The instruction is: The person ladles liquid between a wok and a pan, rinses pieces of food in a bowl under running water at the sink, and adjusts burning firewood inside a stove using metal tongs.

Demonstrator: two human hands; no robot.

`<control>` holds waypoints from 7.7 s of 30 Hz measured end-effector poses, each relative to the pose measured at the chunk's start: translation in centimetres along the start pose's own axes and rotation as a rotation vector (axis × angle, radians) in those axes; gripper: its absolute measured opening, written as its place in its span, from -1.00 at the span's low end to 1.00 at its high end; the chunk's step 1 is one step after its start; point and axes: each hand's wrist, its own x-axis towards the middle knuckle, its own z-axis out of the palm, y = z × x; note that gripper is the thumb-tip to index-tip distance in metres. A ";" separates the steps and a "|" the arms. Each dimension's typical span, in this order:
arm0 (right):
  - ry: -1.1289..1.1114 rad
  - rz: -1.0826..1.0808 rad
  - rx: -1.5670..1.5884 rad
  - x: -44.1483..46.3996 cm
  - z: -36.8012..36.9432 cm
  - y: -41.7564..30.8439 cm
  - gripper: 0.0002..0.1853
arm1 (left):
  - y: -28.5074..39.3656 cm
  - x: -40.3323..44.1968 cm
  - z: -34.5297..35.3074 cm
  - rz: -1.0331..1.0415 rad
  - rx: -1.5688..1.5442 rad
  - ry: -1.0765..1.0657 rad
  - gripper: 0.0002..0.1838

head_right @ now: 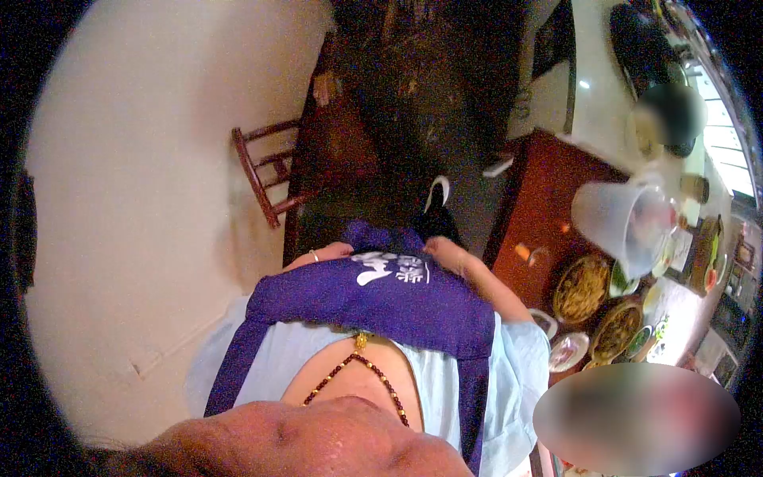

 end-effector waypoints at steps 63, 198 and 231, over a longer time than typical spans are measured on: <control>1.369 0.427 1.021 31.4 -17.0 -2.9 -0.69 | -15.8 55.8 -49.2 0.391 0.500 0.212 -0.64; 0.739 0.209 -0.069 65.1 -47.3 12.1 -0.62 | -14.8 56.8 -59.3 0.306 -0.944 1.128 -0.90; 1.155 0.277 1.250 29.4 1.0 -12.3 -0.65 | -18.0 60.0 -56.7 0.190 -0.595 1.316 -0.78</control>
